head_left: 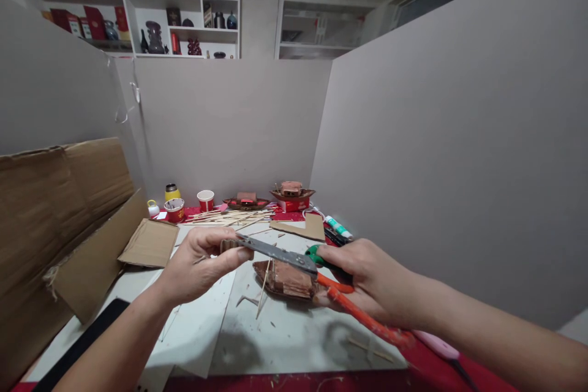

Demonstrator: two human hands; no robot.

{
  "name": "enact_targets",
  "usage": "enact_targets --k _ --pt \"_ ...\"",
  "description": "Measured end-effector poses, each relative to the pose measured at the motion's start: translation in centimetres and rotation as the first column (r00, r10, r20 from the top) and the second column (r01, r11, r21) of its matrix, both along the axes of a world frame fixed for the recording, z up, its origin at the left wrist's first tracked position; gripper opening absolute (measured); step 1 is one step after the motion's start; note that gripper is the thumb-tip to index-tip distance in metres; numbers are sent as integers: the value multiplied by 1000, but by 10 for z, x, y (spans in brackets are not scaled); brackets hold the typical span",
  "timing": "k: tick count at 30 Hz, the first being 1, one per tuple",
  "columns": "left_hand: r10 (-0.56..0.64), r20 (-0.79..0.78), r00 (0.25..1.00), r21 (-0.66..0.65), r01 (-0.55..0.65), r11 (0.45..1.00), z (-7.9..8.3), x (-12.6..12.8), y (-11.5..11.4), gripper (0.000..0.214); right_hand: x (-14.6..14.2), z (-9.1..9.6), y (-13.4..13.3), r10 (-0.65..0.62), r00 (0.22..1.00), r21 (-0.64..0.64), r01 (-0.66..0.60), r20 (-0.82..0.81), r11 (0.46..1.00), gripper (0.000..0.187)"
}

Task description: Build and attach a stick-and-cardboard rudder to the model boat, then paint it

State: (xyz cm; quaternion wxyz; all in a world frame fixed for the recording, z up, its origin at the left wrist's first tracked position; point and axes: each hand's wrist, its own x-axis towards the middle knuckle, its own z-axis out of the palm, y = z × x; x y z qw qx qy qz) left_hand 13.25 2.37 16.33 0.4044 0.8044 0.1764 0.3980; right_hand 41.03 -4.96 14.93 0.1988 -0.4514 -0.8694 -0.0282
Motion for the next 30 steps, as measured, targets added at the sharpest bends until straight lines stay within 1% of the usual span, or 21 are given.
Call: enact_targets --k 4,10,15,18,20,21,23,24,26,28,30 --pt "2 3 1000 -11 -2 1000 -2 0 1 17 1 -1 -1 -8 1000 45 7 20 999 33" --pt "-17 0 1000 -79 17 997 -3 2 3 20 7 0 1 8 998 154 -18 66 988 32" --pt "-44 -28 999 -151 40 988 -6 4 9 23 12 -3 2 -2 998 140 -8 68 990 27" --pt "-59 32 998 -245 65 967 -8 4 14 29 15 -2 4 -62 998 110 62 -4 992 36" --pt "-77 114 990 -324 110 940 -9 4 16 34 19 0 9 -166 985 87 171 -55 981 43" --pt "-87 156 984 -360 139 922 -8 3 18 36 22 1 12 -236 970 74 240 -67 968 45" --pt "-112 231 967 -417 202 886 -7 3 19 39 29 3 20 -385 922 29 387 -47 922 47" --pt "-123 269 955 -431 234 871 -6 3 20 40 34 4 25 -457 889 -3 457 -10 889 47" --pt "-144 337 930 -437 290 851 -5 4 21 40 45 4 34 -579 807 -65 588 116 807 46" --pt "-143 360 922 -441 303 845 -6 6 22 38 56 1 43 -639 731 -96 673 240 733 45" --pt "-116 339 934 -447 268 854 -8 7 23 33 68 -3 50 -659 684 -107 715 313 691 46"
